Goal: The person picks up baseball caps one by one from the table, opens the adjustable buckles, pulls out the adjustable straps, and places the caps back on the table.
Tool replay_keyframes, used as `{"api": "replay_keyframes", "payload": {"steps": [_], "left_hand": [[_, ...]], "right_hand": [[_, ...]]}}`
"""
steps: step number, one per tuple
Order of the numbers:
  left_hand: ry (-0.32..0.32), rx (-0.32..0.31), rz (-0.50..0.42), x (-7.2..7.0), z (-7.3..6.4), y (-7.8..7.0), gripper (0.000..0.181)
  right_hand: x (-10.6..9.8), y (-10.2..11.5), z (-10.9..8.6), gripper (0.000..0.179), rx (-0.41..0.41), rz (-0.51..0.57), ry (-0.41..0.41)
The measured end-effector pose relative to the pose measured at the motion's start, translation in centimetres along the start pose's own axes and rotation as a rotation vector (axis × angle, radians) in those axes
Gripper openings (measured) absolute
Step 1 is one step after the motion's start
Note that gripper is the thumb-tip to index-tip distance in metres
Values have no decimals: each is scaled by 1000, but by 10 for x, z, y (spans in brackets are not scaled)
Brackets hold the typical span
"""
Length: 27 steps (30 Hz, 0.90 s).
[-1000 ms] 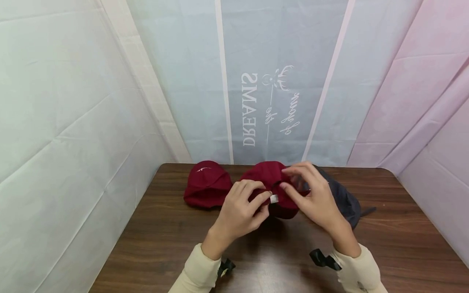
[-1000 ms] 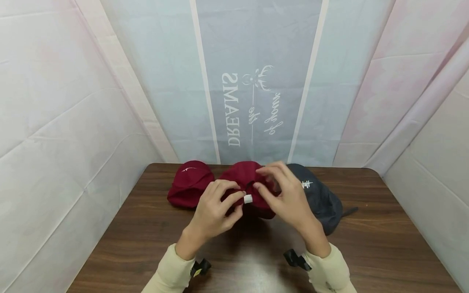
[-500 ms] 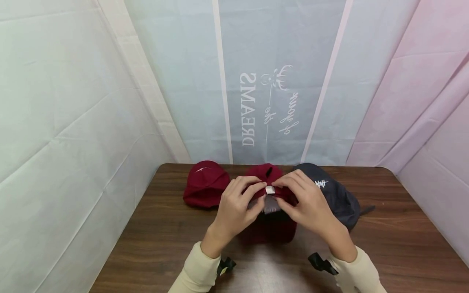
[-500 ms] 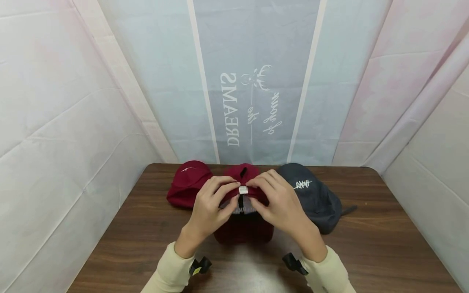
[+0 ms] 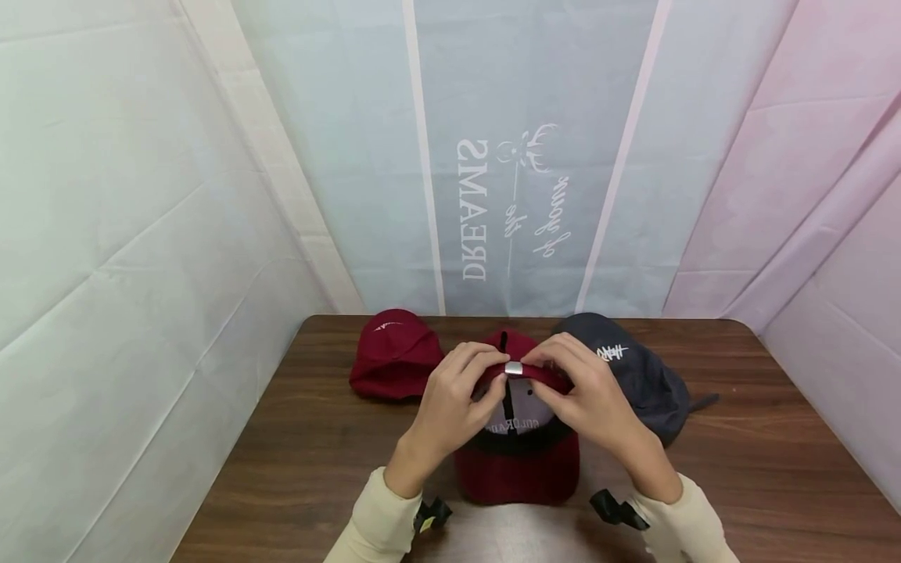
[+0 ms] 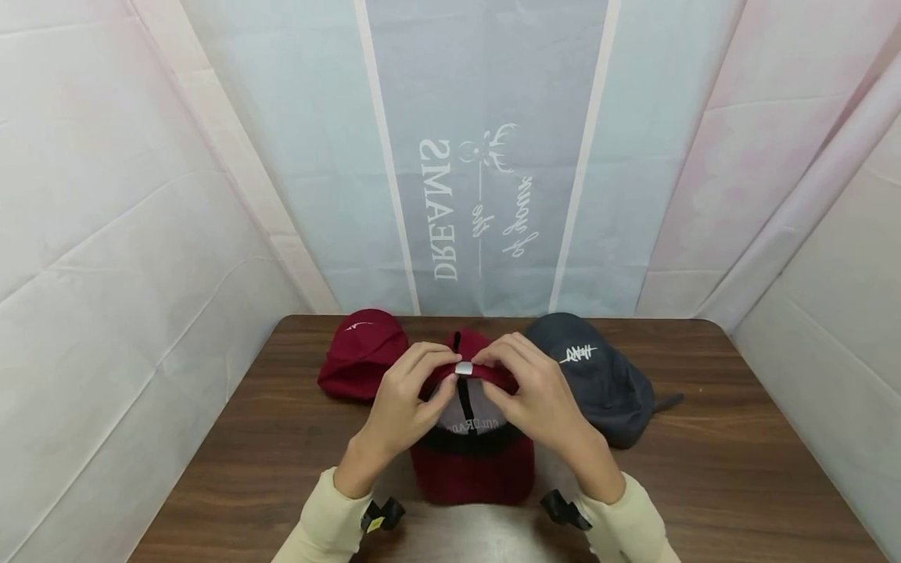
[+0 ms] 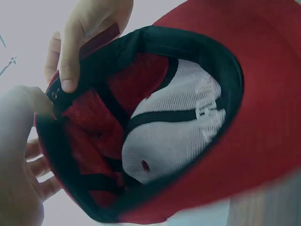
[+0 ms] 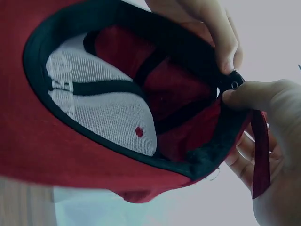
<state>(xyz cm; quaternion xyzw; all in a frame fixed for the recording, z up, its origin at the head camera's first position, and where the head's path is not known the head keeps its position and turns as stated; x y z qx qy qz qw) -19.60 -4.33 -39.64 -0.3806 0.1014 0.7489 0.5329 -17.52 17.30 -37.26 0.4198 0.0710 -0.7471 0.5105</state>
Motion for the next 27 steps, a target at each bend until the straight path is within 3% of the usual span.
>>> {"api": "replay_keyframes", "payload": {"steps": [7,13,17,27], "left_hand": [[60,-50,-32,1,-1,1,20],[127,-44,-110,4,-2,0,24],[134,-44,-118,5,-2,-2,21],[157,-127,-117,6,-1,-4,15]], "right_hand": [[6,-4,-2,39,72,32,20],[8,-5,-4,40,99,41,26],[9,-5,-4,40,105,37,23],[12,-4,-1,45,78,75,26]]}}
Point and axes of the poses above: each hand's wrist, its own z-axis towards the middle knuckle, its own x-axis out of the palm, y = z × x, the point moved 1 cm from there along z, towards the middle knuckle, and after that the axes turned 14 degrees about y, right-handed, at the moved point
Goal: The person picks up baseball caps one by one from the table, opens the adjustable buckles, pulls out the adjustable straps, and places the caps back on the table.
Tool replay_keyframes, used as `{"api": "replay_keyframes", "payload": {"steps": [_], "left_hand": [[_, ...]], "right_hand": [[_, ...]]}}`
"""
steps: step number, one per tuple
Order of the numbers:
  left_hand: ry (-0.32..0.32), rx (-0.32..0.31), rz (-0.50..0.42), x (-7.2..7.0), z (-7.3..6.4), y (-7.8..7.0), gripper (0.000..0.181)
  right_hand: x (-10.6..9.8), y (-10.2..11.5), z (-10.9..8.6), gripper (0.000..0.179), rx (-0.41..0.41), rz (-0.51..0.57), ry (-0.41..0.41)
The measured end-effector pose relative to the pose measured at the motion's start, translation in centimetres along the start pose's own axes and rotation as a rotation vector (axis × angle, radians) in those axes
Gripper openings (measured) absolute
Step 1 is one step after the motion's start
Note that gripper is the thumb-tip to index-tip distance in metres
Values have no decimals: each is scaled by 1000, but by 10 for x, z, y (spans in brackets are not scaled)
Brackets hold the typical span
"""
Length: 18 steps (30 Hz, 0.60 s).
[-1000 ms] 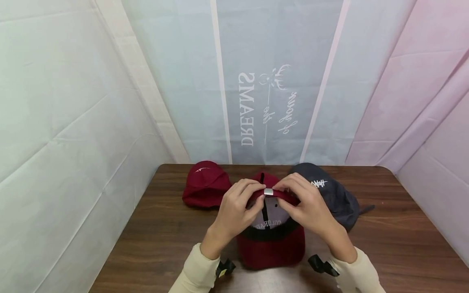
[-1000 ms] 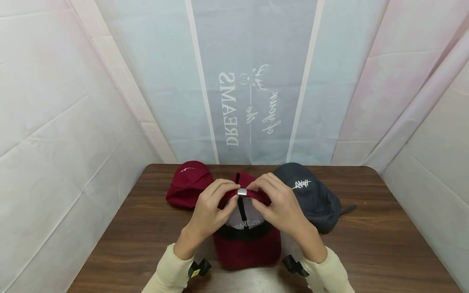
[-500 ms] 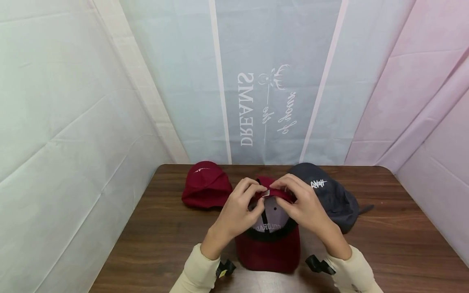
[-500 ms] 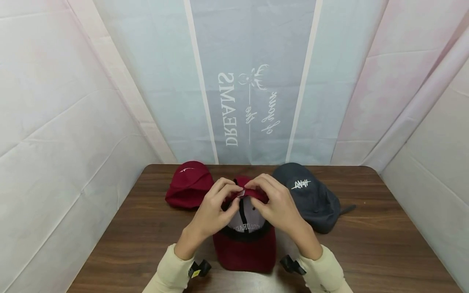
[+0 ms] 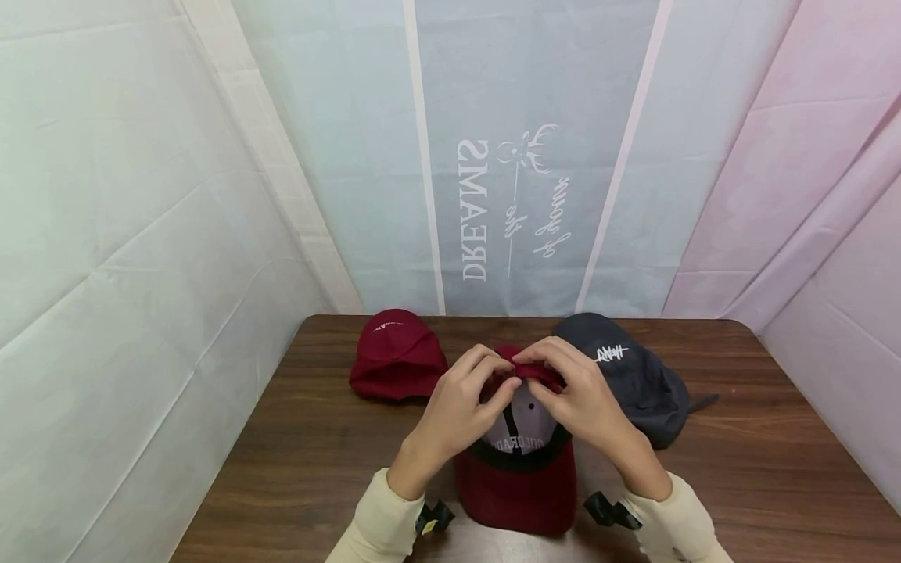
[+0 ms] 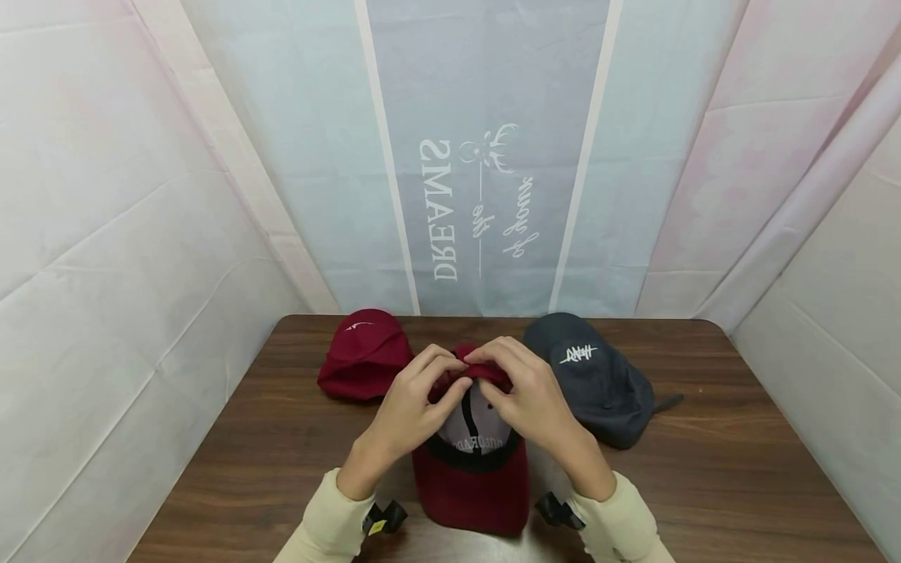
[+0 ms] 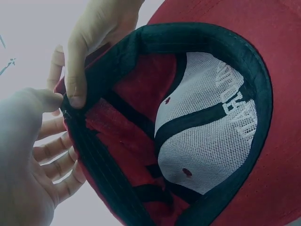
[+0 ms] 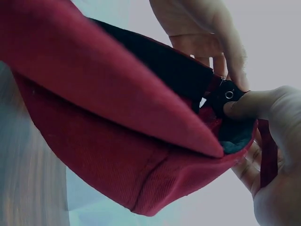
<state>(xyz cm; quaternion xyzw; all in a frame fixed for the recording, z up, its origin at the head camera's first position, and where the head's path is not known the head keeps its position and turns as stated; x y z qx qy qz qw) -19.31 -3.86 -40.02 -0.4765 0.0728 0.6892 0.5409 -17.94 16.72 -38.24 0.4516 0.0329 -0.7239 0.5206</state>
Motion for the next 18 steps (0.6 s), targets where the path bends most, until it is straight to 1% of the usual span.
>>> {"api": "replay_keyframes", "payload": {"steps": [4,8,13,18], "left_hand": [[-4,1,-15,-1,0,0,13],[-26,5,-23,-1,1,0,10],[-74,18,-13,-1,2,0,9],[-129,25,-44,-1,2,0,11]], "right_hand": [[-1,1,1,47,-9,4,-1],[-1,2,2,46,-7,5,-1],[-1,2,3,46,-6,3,-6],[-1,3,3,48,5,-1,-12]]}}
Point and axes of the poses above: each hand's wrist, its own z-axis towards the middle knuckle, its own x-axis out of the palm, y = z × x, the point moved 1 cm from there along z, towards the middle knuckle, and after that the axes turned 14 degrees about y, right-handed, at the moved point
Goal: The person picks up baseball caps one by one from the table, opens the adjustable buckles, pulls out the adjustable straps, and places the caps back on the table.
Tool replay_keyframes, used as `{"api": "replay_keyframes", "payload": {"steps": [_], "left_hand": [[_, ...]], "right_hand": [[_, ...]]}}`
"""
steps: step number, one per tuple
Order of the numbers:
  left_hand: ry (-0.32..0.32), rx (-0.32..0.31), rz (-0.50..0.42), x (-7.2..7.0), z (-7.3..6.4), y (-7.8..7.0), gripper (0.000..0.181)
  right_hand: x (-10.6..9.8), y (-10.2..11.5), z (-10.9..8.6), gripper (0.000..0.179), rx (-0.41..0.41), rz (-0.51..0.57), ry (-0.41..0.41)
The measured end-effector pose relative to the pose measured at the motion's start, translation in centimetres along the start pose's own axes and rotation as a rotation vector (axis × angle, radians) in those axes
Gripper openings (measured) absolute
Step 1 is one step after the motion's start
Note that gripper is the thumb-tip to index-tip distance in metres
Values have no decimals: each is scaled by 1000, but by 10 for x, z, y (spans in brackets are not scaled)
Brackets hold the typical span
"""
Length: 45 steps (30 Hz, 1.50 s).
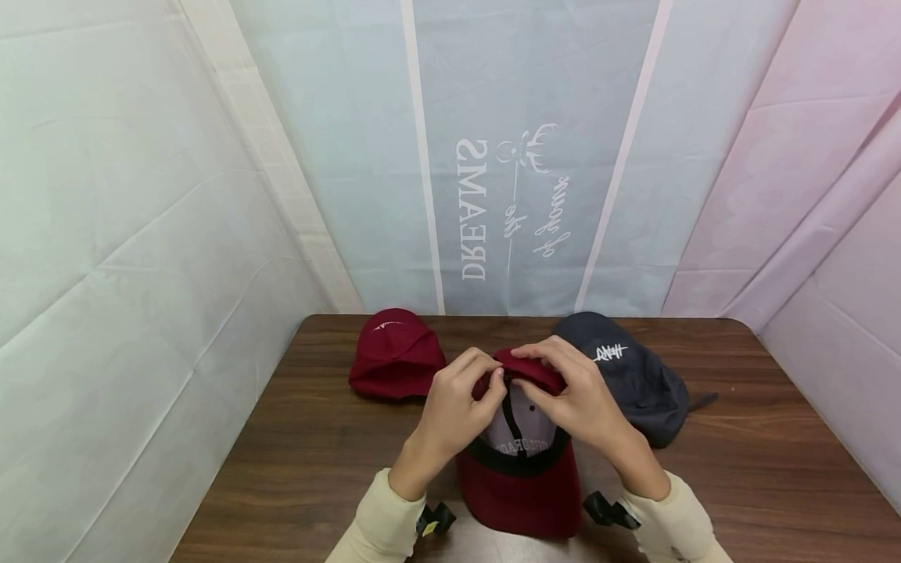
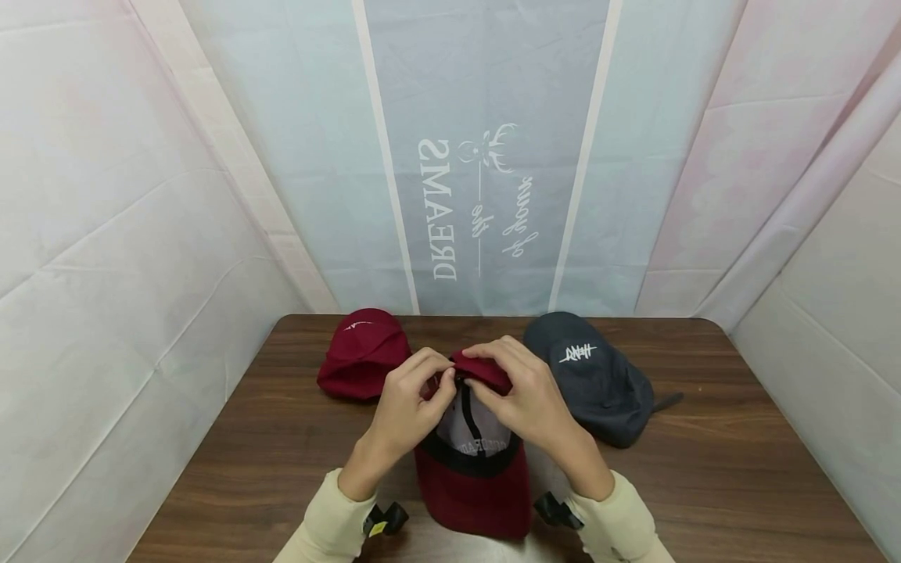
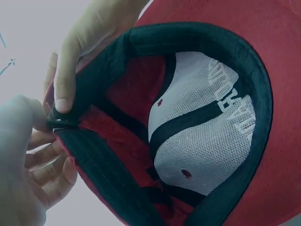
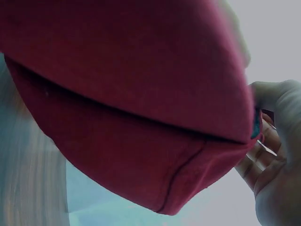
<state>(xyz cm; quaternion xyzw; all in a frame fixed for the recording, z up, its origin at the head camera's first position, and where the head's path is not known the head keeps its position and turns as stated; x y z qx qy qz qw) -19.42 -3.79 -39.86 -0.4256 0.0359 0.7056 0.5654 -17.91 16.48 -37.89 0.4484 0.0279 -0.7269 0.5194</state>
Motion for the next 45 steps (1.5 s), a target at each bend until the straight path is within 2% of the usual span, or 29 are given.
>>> {"api": "replay_keyframes", "payload": {"steps": [7,11,19,23,28,36,41,45], "left_hand": [[-8,-18,-27,1,-2,-1,9],[-35,-30,-18,1,-3,-2,10],[-82,-109,-70,-4,-2,-1,10],[-96,-111,-90,-6,-2,0,10],[-98,-116,-99,-5,-3,0,10],[-58,-132,-96,-6,-3,-5,7],[-27,-88,-83,-5,-4,-4,2],[44,-25,-95,-7,-3,-4,9]], "right_hand": [[3,1,-2,50,-12,14,-10],[4,1,-1,50,-15,9,-12],[5,2,-1,52,-37,24,-23],[6,2,0,44,-52,47,-14],[8,1,0,34,-102,-26,-13],[15,6,2,29,-140,-238,18],[17,6,2,27,-181,-248,6],[15,3,0,23,-136,-222,17]]}}
Point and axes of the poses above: each hand's wrist, its own z-axis towards the middle knuckle, its own x-axis out of the palm, y = z × x, the point moved 1 cm from there along z, towards the middle knuckle, and after that the axes turned 14 degrees about y, right-handed, at the moved point
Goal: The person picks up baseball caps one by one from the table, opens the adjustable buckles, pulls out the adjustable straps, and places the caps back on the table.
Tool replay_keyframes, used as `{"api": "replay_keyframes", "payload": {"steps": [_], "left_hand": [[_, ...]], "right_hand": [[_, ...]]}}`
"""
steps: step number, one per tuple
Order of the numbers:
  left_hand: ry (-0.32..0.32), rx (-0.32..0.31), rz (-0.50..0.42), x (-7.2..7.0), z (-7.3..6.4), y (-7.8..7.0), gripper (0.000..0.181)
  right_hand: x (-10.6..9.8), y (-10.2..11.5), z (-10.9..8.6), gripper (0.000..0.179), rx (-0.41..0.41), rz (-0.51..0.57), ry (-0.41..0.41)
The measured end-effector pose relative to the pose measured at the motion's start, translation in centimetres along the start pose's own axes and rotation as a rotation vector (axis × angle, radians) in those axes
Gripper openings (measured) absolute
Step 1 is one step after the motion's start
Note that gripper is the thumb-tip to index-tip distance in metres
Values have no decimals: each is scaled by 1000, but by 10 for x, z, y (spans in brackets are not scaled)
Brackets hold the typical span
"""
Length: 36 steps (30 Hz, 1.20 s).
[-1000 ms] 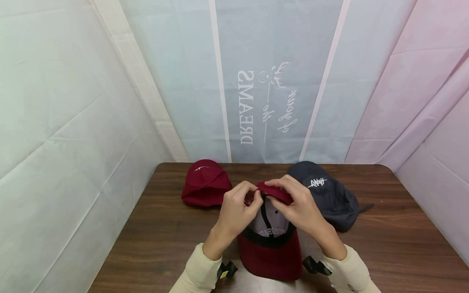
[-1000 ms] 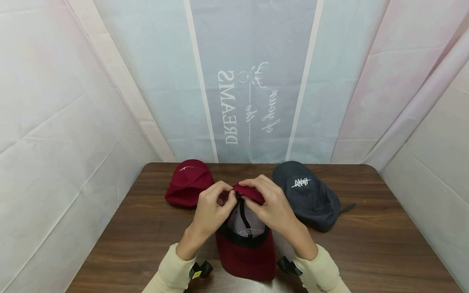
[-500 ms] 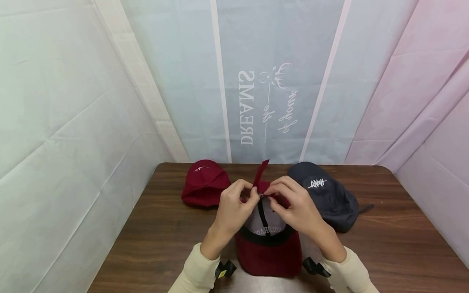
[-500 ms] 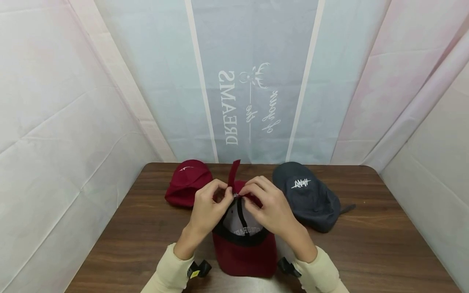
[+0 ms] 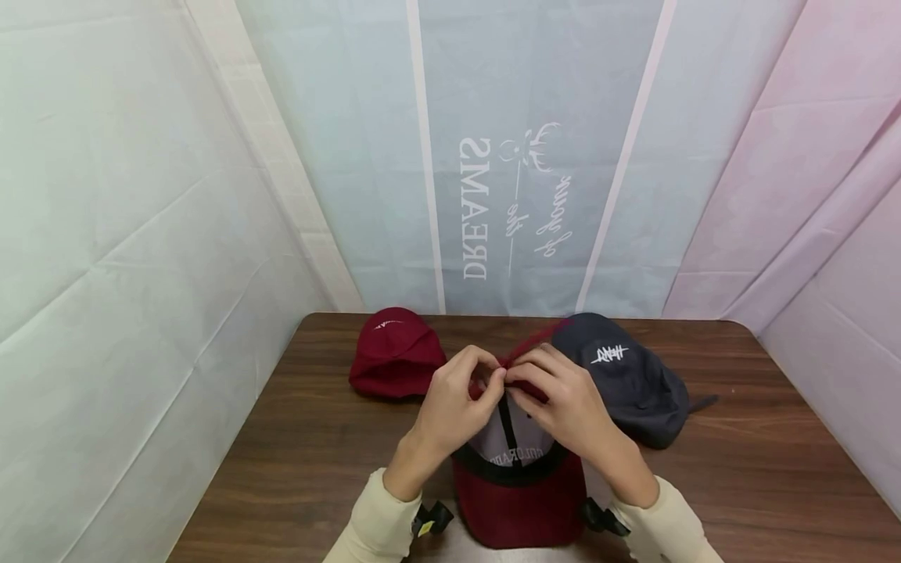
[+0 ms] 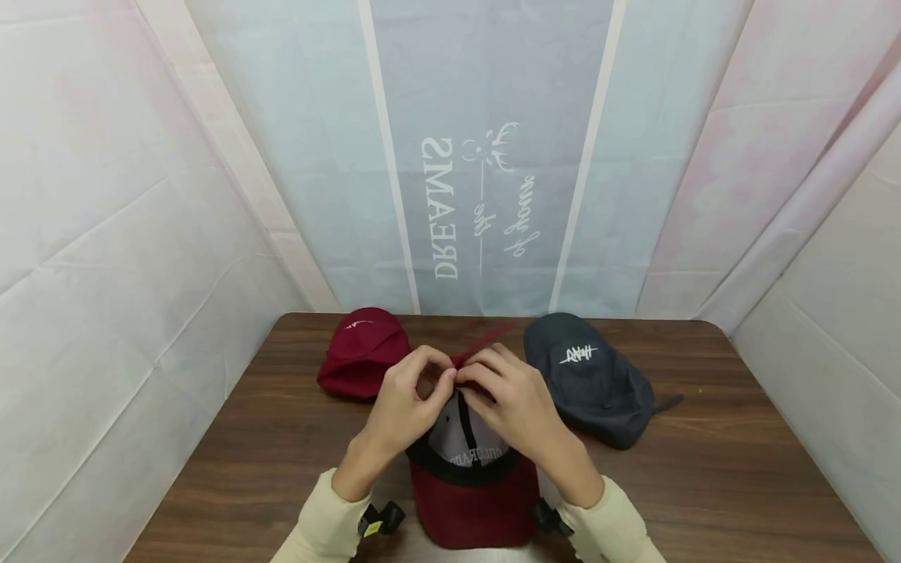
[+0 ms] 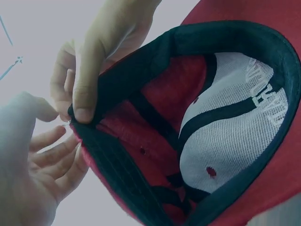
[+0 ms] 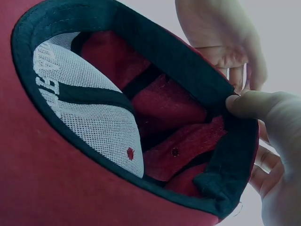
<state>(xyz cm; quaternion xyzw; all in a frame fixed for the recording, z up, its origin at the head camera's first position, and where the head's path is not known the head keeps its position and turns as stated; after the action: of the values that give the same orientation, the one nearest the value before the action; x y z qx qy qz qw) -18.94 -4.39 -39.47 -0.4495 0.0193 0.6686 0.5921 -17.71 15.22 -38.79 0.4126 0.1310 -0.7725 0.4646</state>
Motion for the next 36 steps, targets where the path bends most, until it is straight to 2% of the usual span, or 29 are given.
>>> {"api": "replay_keyframes", "payload": {"steps": [4,7,9,12,15,18,24,36], "left_hand": [[123,28,-13,-1,1,1,29],[160,15,10,0,3,2,34],[134,14,38,1,3,2,31],[58,29,75,2,4,2,23],[-5,52,106,1,4,3,18],[-41,60,142,1,5,2,9],[-73,57,191,0,5,2,8],[-84,81,180,1,7,3,18]], "right_hand": [[-4,-4,-2,27,62,50,-11],[-6,-6,-3,31,76,83,-28],[-7,-7,-2,32,71,95,-33],[-7,-7,-1,31,74,94,-28],[-7,-5,0,28,94,60,-21],[-7,-3,2,26,112,1,-15],[-6,-1,4,25,104,-61,-42],[-2,0,5,24,54,-89,-98]]}}
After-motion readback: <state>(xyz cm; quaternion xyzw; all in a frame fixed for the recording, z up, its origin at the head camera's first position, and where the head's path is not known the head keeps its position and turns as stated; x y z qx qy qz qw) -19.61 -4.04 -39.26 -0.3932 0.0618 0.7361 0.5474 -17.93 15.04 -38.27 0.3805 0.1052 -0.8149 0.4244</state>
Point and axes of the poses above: each hand's wrist, its own z-axis towards the middle knuckle, its own x-axis out of the palm, y = z × x, the point moved 1 cm from there along z, towards the middle knuckle, and after that the axes turned 14 degrees about y, right-handed, at the moved point
